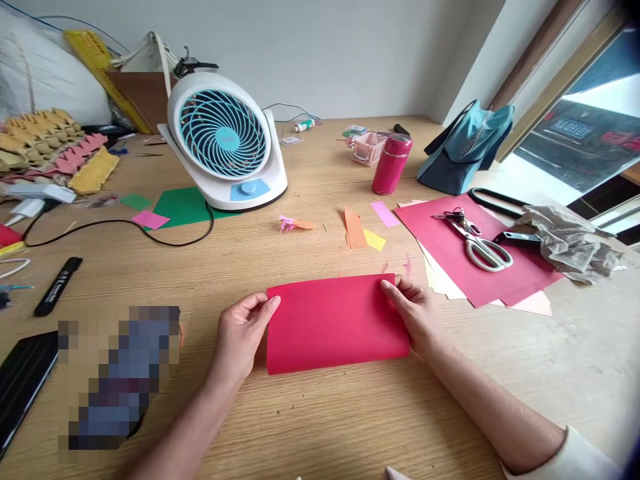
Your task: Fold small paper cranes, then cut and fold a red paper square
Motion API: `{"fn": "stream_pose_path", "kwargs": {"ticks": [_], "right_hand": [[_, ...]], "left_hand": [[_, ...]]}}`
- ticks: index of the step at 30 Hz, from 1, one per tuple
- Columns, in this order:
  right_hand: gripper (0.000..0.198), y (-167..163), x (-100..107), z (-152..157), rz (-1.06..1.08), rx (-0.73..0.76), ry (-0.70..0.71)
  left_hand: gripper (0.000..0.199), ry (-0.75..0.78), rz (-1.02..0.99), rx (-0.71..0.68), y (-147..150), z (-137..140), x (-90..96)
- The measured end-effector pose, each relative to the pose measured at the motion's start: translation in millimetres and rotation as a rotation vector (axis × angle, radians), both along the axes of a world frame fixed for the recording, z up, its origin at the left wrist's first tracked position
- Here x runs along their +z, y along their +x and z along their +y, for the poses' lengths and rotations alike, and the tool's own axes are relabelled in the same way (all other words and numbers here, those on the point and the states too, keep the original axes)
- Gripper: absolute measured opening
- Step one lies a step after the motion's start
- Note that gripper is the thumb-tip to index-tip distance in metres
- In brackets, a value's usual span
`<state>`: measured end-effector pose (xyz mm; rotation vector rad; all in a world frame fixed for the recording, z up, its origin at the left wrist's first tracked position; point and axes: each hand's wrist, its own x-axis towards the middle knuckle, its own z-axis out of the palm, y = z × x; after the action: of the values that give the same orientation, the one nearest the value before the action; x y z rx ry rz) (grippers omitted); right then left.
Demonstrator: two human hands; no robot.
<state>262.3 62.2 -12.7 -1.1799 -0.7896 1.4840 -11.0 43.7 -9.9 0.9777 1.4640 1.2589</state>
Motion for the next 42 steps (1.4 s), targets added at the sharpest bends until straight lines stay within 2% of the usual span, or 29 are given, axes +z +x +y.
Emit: {"fn": "stream_pose_path", "kwargs": {"ticks": [5, 9, 13, 20, 25, 32, 36, 39, 42], "right_hand": [[0.036, 2.0, -3.3, 0.7, -0.08, 0.016, 0.056], [0.039, 5.0, -4.4, 5.1, -0.28, 0.031, 0.147], [0.032, 9.7, -6.2, 9.9, -0.498, 0.07, 0.224], [0.019, 14.6, -10.8, 10.9, -0.938, 0.213, 0.312], [0.021, 13.0, -12.9, 11.9, -1.142, 0.23, 0.407], [0.021, 13.4, -18.5, 14.6, -1.246, 0.228, 0.499], [0.008, 13.4, -21.0, 14.5, -1.243, 0.216, 0.471], [0.021, 14.9, -23.5, 14.9, -1.211, 0.206, 0.443], [0.028, 17.6, -23.7, 16.8, -1.224, 0.191, 0.469]], "left_hand": [[0.035, 0.006, 0.007, -0.004, -1.3, 1.0, 3.5], [0.034, 0.001, 0.042, -0.048, -3.1, 2.3, 6.8], [0.03, -0.009, 0.129, -0.118, -7.1, 4.1, 4.1], [0.014, -0.032, 0.539, -0.15, -8.0, 1.7, -0.9], [0.016, -0.004, 0.815, -0.185, -3.8, -3.0, -6.2], [0.015, -0.015, 1.002, -0.22, 1.7, -4.6, -3.9], [0.018, -0.004, 1.107, -0.23, 4.6, -5.9, -0.6], [0.014, 0.012, 1.173, -0.285, 4.6, -7.3, 0.2], [0.009, 0.115, 1.245, -0.323, 2.1, -5.9, -1.2]]}}
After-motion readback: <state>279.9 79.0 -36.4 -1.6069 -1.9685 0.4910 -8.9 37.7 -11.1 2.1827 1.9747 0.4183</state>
